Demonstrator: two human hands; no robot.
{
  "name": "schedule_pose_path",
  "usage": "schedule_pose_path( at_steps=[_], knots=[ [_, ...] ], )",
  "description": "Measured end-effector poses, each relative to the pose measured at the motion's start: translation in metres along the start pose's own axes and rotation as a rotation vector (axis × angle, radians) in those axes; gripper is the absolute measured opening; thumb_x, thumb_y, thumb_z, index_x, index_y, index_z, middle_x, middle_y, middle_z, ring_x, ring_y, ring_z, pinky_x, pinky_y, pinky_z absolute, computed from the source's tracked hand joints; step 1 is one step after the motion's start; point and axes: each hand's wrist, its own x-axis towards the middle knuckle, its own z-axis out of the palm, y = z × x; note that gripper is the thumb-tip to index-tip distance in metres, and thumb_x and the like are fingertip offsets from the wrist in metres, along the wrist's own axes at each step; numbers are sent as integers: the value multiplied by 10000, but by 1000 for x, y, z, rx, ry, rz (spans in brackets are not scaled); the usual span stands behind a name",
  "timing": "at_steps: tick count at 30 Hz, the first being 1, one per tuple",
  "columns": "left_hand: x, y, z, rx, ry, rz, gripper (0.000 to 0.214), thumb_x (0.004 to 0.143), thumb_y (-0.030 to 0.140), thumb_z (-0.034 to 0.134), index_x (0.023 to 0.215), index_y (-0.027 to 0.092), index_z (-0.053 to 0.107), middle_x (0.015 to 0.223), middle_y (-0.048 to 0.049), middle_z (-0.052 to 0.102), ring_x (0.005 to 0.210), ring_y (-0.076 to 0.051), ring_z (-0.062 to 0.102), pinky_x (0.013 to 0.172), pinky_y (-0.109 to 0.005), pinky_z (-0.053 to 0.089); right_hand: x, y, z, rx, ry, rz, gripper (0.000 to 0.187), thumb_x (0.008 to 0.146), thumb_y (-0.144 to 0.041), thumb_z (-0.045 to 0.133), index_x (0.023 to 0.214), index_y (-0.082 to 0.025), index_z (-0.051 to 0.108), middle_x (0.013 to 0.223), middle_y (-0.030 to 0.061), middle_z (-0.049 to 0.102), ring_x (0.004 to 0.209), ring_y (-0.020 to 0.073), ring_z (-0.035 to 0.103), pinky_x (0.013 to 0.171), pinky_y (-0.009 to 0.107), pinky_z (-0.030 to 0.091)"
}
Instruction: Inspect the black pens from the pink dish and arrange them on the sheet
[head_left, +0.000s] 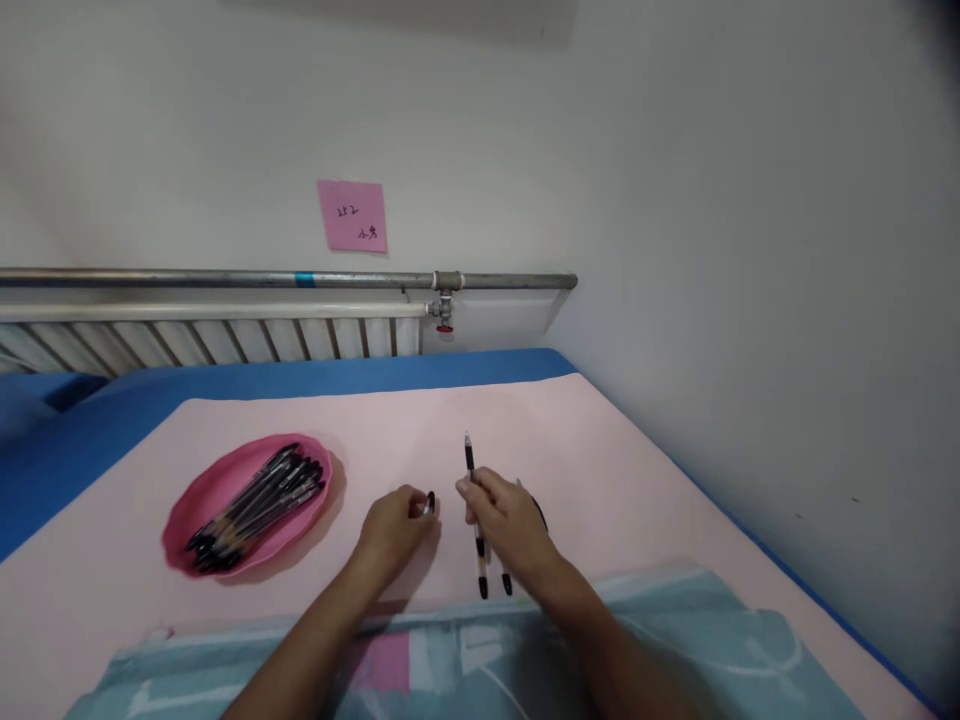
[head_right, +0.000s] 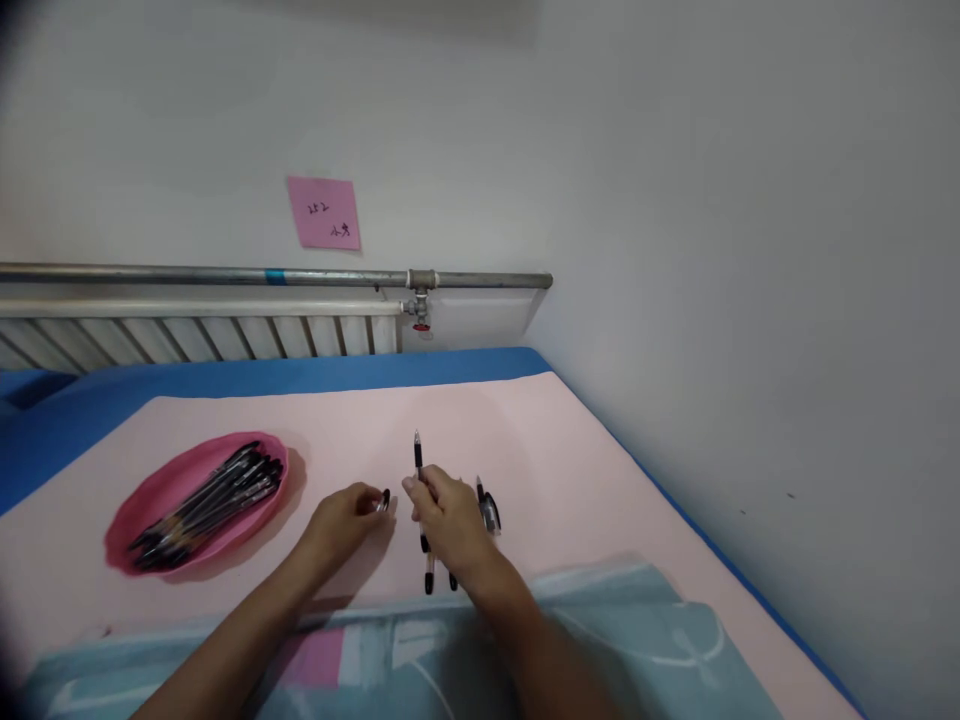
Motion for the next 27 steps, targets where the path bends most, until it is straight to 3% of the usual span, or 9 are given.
schedule_pose_path(
  at_steps=[5,10,17,27],
  knots=[
    [4,1,-32,-579,0,-118,79,725,224,594,745,157,559,720,-31,637,715,-137,628,726,-286,494,-13,-3,25,24,-229,-78,313,870,-341,379,612,-187,466,548,-35,517,538,90,490,534,200,333],
    [3,5,-36,-905,25,-198,39,759,162,585,779,151,553,744,-40,662,722,-133,650,701,-272,524,-20,0,41,34,-322,-83,312,872,-363,388,627,-188,471,544,-41,513,531,89,495,527,196,332],
    [-4,11,-27,-1037,27,-264,47,776,131,577,820,136,562,755,-48,679,701,-138,661,654,-253,532,-20,4,40,53,-361,-60,301,865,-368,393,633,-189,459,537,-38,501,505,89,475,491,190,324],
    [-6,14,-26,-1048,39,-250,57,759,129,601,809,129,574,776,-69,687,703,-158,665,651,-261,538,-20,7,42,44,-373,-33,309,869,-384,386,653,-180,470,548,-36,512,517,82,485,506,181,337]
  ],
)
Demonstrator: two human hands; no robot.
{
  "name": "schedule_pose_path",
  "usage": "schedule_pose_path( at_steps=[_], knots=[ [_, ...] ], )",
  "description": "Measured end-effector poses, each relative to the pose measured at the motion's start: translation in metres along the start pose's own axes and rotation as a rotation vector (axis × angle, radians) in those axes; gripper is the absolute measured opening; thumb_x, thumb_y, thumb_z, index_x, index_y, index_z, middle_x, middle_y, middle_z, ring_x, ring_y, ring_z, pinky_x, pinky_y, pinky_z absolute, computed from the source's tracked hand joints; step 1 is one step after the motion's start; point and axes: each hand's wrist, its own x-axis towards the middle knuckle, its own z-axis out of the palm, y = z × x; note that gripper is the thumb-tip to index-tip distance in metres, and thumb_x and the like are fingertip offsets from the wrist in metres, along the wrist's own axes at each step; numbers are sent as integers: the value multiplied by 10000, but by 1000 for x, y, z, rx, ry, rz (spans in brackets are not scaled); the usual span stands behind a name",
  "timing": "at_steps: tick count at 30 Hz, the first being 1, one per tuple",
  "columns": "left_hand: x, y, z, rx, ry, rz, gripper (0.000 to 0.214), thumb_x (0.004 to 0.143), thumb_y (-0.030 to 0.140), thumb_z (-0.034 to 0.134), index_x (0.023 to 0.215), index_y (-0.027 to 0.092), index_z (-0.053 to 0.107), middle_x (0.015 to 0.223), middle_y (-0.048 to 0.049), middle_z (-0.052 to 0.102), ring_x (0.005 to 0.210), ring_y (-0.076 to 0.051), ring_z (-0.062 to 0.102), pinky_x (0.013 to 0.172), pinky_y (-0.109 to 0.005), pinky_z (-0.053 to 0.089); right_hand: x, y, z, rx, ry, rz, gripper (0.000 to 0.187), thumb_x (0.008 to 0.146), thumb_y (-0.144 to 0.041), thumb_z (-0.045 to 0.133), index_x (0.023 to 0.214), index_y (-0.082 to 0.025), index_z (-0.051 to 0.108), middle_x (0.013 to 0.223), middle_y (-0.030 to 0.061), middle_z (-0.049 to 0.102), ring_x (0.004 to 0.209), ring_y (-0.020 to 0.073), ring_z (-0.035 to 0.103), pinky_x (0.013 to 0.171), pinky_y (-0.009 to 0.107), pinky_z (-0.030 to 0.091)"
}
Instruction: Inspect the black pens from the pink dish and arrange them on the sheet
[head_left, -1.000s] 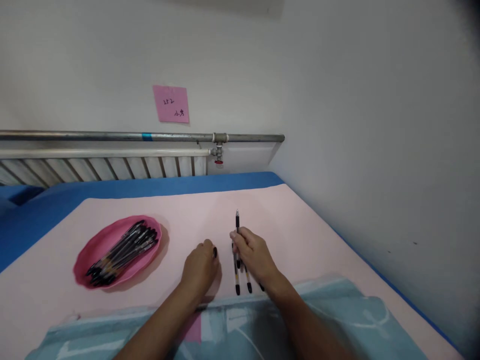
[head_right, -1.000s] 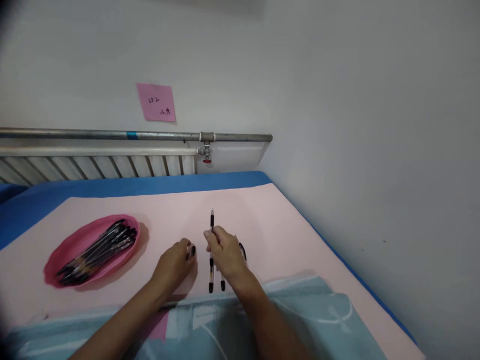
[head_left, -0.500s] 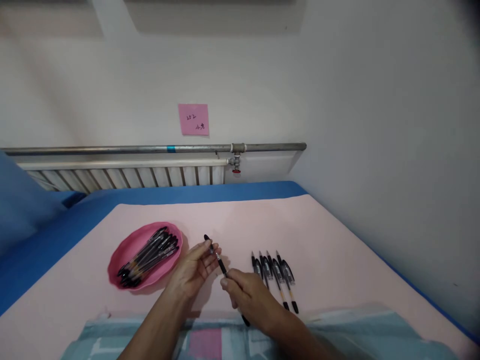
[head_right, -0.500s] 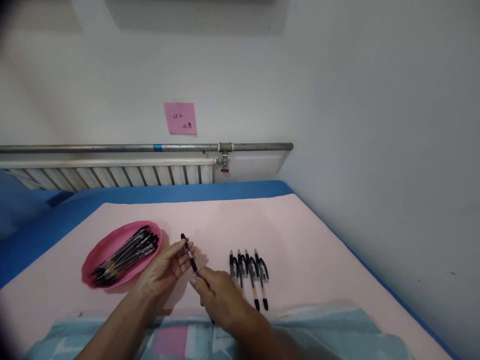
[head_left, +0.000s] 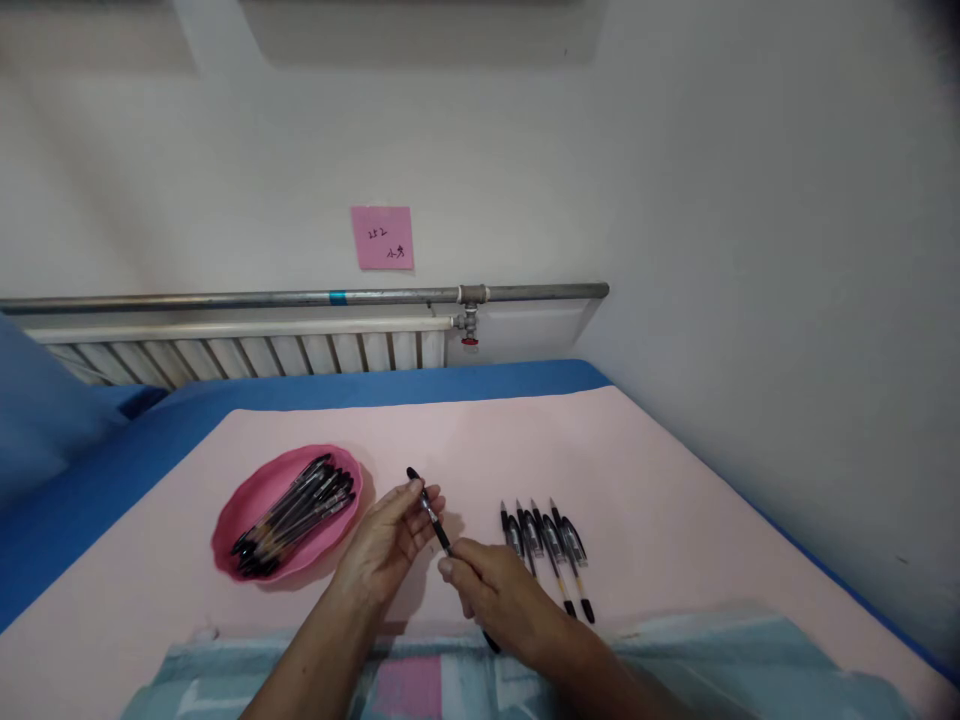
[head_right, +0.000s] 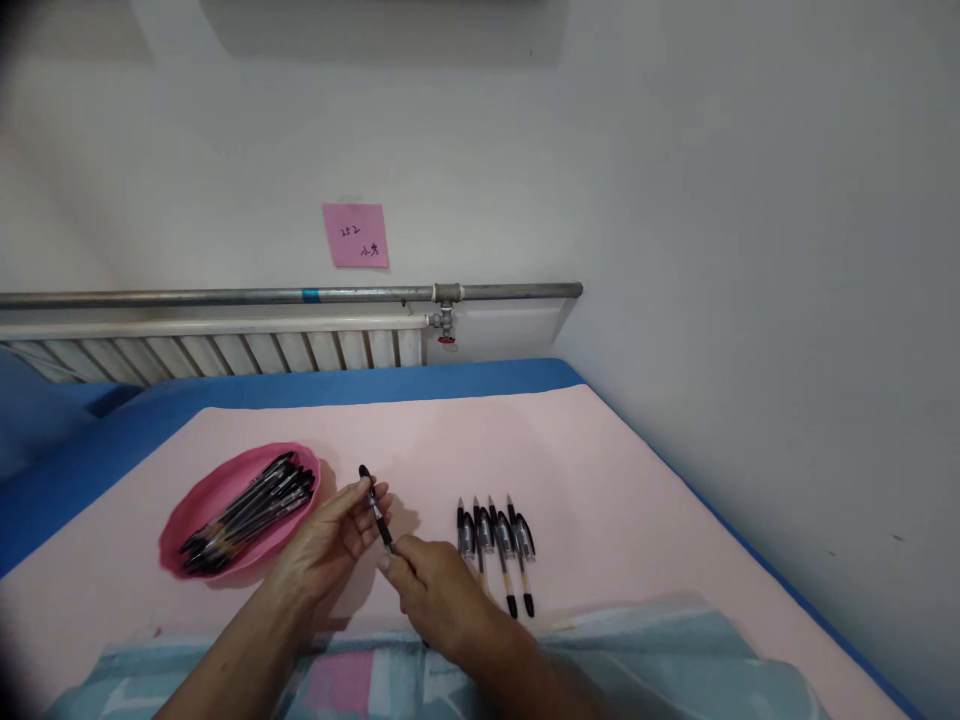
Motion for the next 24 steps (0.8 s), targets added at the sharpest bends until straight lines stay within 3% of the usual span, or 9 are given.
schedule_pose_path(
  at_steps=[5,11,17,24],
  knots=[
    [0,1,1,-35,9,-15,51,783,115,563,829,118,584,763,-58,680,694,-144,659,660,-262,531,1,2,-1,-47,10,-12,309,867,-389,392,648,-182,460,562,-34,519,516,81,470,486,181,310],
    [-4,-6,2,64,-48,30,93,720,157,648,784,135,583,792,-64,680,725,-150,647,685,-265,507,1,2,-1,-12,14,3,319,867,-410,385,668,-184,489,560,-35,518,519,84,474,487,186,313],
    [-8,-20,3,215,-212,55,169,671,237,696,675,128,567,582,9,593,516,-79,535,514,-193,409,2,-4,-3,67,89,64,261,841,-355,422,671,-179,514,551,-37,506,527,85,471,499,186,322],
    [-11,-24,5,260,-212,80,199,658,263,701,660,132,552,563,24,564,487,-67,496,492,-193,379,2,-12,-3,147,117,111,219,814,-319,443,663,-179,520,527,-41,488,504,85,440,491,192,316]
  ],
)
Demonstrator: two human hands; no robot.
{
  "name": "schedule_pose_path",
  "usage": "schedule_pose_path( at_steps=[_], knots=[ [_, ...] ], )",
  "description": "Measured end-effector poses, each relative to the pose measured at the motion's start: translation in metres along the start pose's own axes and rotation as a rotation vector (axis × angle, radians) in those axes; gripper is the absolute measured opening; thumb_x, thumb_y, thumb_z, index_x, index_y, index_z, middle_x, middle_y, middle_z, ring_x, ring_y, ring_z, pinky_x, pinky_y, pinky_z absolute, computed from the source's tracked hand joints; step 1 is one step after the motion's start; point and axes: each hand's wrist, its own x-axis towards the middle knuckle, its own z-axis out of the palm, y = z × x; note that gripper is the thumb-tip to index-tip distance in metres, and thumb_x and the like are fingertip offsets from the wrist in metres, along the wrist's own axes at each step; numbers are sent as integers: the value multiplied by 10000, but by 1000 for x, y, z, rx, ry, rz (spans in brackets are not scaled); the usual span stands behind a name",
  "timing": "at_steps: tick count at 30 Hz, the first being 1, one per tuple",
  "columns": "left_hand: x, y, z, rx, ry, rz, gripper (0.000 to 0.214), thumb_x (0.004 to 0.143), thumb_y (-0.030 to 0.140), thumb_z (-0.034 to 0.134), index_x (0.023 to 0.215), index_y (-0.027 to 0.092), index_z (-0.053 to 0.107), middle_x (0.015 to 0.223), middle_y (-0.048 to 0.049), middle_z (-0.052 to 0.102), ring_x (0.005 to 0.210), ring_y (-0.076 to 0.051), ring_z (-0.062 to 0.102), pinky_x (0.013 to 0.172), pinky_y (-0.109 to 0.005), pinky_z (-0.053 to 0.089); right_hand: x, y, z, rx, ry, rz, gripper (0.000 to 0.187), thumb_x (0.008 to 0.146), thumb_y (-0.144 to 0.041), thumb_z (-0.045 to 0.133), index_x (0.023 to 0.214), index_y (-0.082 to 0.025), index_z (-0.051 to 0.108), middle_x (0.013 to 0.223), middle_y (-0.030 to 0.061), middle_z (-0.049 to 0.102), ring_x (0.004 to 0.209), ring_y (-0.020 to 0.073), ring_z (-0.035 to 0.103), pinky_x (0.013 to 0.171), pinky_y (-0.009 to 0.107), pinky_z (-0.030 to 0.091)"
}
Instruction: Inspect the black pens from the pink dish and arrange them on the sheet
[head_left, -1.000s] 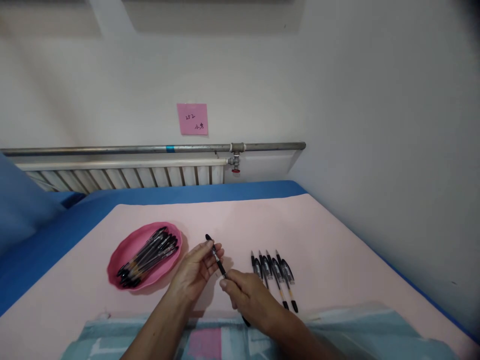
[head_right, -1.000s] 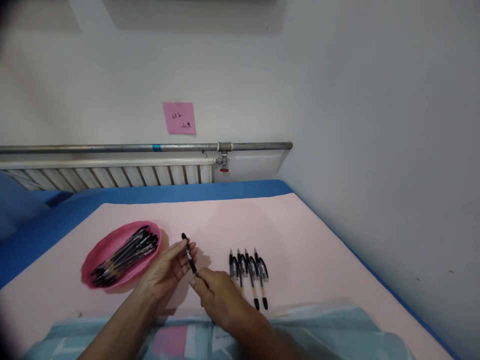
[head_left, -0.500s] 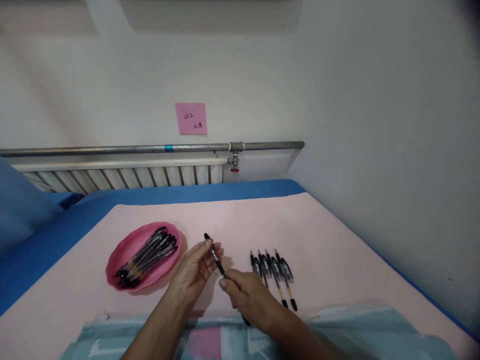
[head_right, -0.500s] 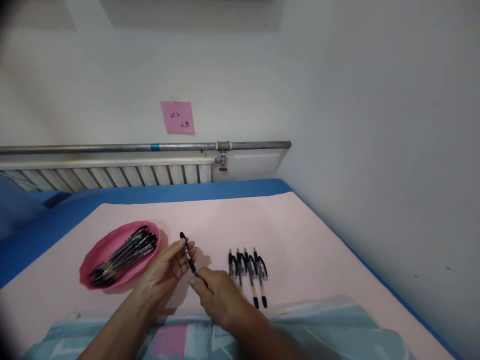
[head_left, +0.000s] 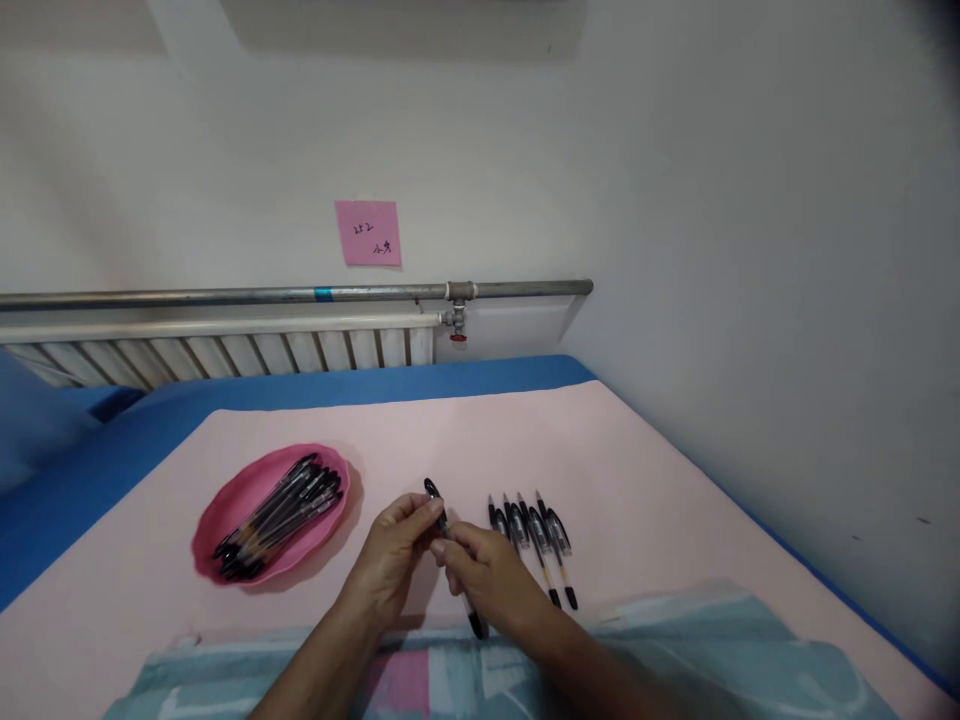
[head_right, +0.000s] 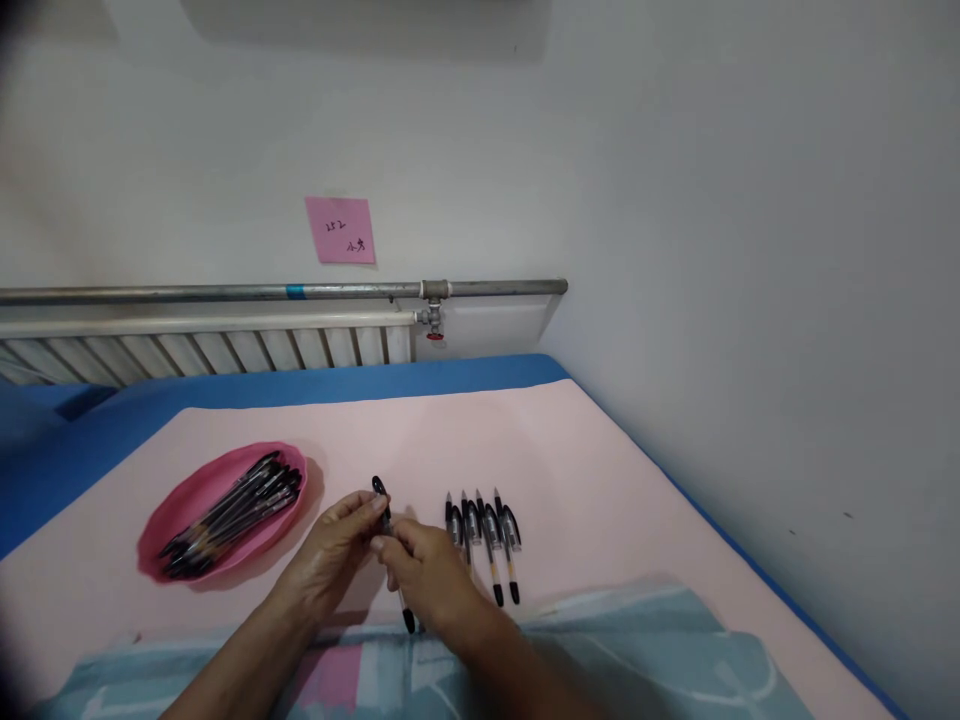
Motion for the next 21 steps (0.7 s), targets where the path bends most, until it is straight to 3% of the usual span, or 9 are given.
schedule_pose_path(
  at_steps=[8,15,18,21],
  knots=[
    [-4,0,7,25,-60,15,223,671,303,671,627,144,522,491,32,516,388,-94,472,378,-213,362,-1,2,6,60,30,-14,240,812,-318,432,620,-182,479,502,-47,466,477,83,415,497,199,319],
    [-2,1,12,20,9,65,250,655,325,674,623,146,503,518,28,522,427,-84,476,418,-205,374,7,3,2,68,-7,-42,311,828,-381,421,594,-179,462,517,-35,470,480,84,414,482,205,318],
    [0,22,2,49,83,199,228,694,344,639,688,143,532,625,4,578,571,-92,544,581,-217,434,8,2,-3,108,-22,-50,347,844,-433,391,637,-176,498,531,-30,468,482,85,413,462,203,312],
    [-1,56,-23,230,321,463,229,692,373,631,780,178,549,674,31,570,613,-93,543,619,-217,427,7,0,-10,176,34,-31,315,838,-440,398,738,-179,542,595,-20,507,468,78,407,429,201,296]
  ],
)
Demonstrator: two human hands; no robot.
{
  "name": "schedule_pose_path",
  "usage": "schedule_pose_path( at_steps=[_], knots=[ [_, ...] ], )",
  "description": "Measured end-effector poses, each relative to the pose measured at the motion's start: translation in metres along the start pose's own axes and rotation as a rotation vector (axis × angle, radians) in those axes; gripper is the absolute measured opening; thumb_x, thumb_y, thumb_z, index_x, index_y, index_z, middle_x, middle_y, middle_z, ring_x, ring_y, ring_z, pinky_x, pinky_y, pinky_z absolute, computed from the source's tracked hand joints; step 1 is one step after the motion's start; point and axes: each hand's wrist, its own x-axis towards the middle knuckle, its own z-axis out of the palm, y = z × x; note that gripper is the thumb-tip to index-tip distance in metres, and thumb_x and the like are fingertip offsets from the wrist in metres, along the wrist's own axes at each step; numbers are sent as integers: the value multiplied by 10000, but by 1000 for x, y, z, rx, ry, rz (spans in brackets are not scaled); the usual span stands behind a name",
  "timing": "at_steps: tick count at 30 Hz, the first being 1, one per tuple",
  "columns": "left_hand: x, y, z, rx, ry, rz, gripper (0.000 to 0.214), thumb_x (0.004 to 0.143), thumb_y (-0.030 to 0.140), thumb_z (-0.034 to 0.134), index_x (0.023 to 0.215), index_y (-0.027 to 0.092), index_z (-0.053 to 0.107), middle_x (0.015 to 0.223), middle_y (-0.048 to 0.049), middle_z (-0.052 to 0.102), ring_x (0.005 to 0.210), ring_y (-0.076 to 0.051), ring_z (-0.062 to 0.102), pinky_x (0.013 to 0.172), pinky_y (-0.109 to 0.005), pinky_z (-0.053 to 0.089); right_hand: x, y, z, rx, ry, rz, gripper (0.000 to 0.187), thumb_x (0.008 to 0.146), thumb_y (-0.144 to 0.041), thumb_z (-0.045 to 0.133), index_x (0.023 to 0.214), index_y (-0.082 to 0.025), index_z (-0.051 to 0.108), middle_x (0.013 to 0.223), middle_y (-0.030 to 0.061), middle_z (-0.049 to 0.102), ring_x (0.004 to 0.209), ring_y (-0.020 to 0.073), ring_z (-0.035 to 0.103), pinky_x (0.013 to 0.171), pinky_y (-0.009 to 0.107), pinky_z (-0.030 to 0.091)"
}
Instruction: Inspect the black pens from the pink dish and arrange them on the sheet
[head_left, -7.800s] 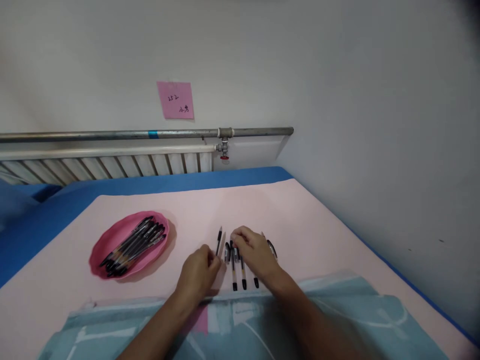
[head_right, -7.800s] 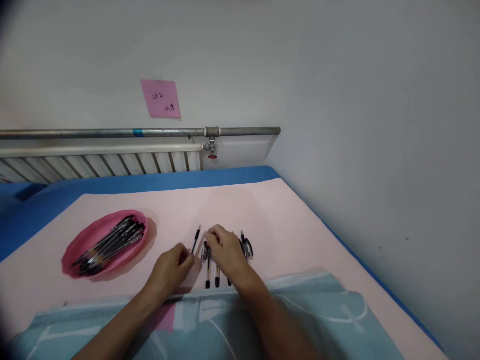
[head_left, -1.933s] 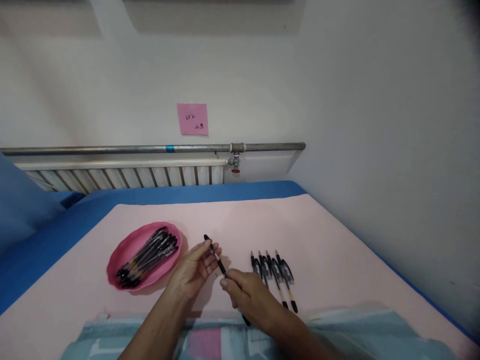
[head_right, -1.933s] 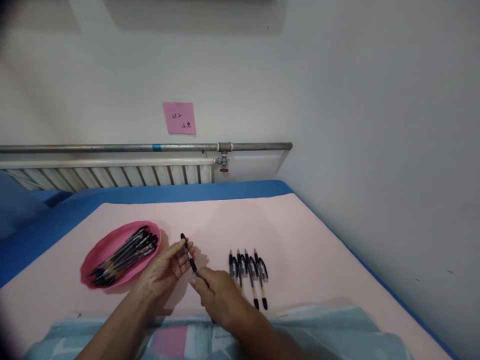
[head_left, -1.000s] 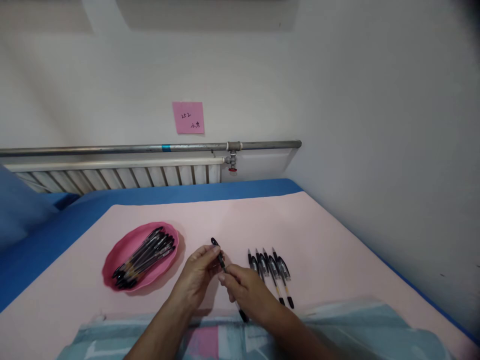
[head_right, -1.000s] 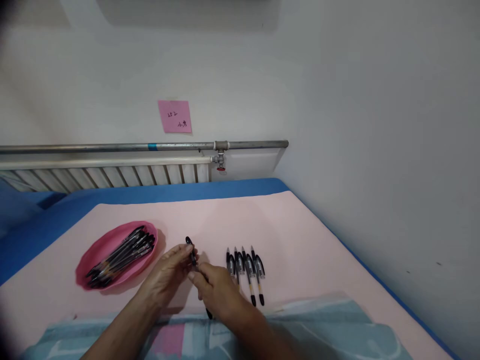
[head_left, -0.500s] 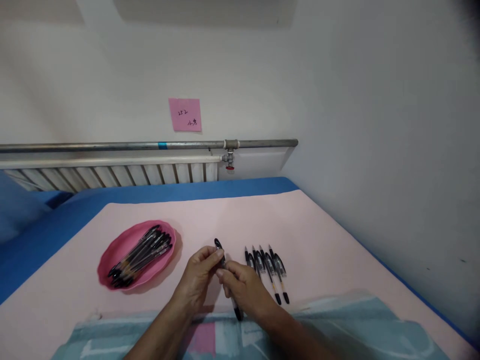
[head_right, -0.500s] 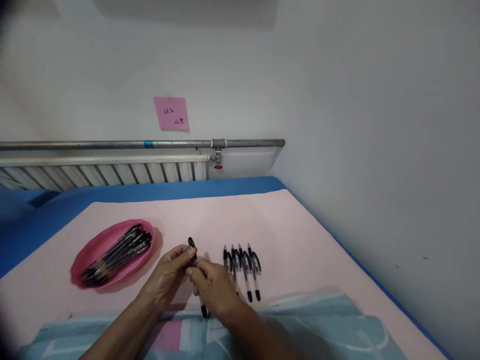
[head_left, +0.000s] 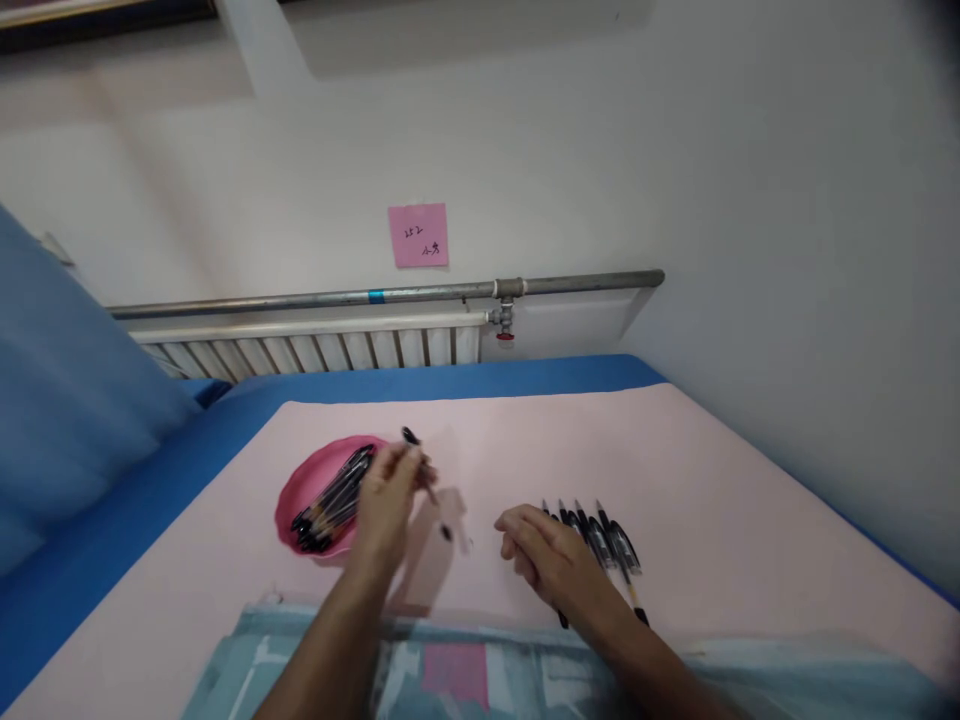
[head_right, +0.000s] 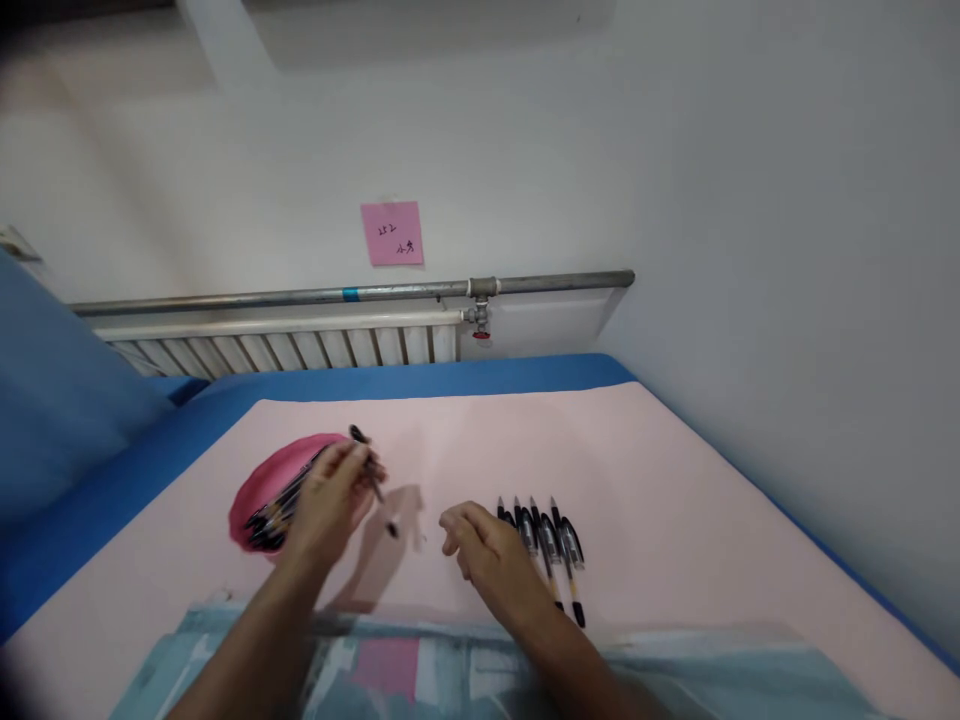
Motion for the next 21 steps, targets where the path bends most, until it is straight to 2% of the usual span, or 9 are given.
schedule_pose_path(
  at_steps=[2,4,7,10,12,14,17,19,21],
  knots=[
    [14,13,-24,277,135,131,280,725,414,580,910,203,570,764,18,594,673,-110,552,635,-221,423,-1,-3,-6,18,65,5,295,829,-428,414,752,-180,555,613,-11,517,462,79,407,416,203,294],
    [25,21,-46,591,255,207,320,743,444,530,957,212,586,853,-8,623,763,-146,568,678,-245,426,0,-6,-14,21,129,10,296,824,-427,420,729,-181,554,561,-17,489,444,82,390,403,205,285],
    [37,23,-73,1076,289,222,336,779,428,460,987,202,596,909,-67,644,843,-215,576,713,-309,421,0,-11,-29,43,221,0,302,817,-435,432,708,-179,550,497,-31,440,425,84,366,393,206,274],
    [44,20,-87,1409,245,121,360,789,390,424,1006,173,612,930,-140,652,849,-288,585,686,-368,420,1,-11,-46,87,334,-29,292,803,-435,445,741,-172,558,543,-23,473,434,82,371,396,208,278],
    [45,18,-86,1560,193,57,394,787,402,404,1004,158,627,976,-185,636,873,-346,576,682,-416,417,2,-8,-56,68,414,-37,279,792,-426,456,758,-170,560,598,-13,509,446,80,379,411,210,292],
    [42,17,-79,1640,199,84,436,789,423,388,1016,137,626,1021,-215,611,913,-386,553,705,-457,412,3,-4,-64,-22,465,-26,263,786,-412,461,750,-171,561,625,-9,531,467,85,398,444,215,317],
    [31,10,-55,1581,134,337,390,801,371,385,990,120,616,1011,-188,612,960,-345,532,804,-449,400,4,2,-68,-266,464,-21,223,777,-366,468,703,-176,559,621,-14,540,533,104,449,517,223,347],
    [21,-1,-37,1453,-6,491,326,801,323,399,959,131,609,981,-144,626,960,-289,533,855,-409,391,4,5,-66,-442,406,-26,192,773,-320,469,681,-180,564,603,-19,538,569,114,472,552,225,346],
    [9,-15,-21,1326,-146,524,293,799,306,417,958,142,599,952,-114,632,936,-256,542,851,-379,402,2,6,-62,-586,324,-17,168,771,-272,462,678,-186,572,598,-17,549,579,116,479,560,225,331]
  ],
)
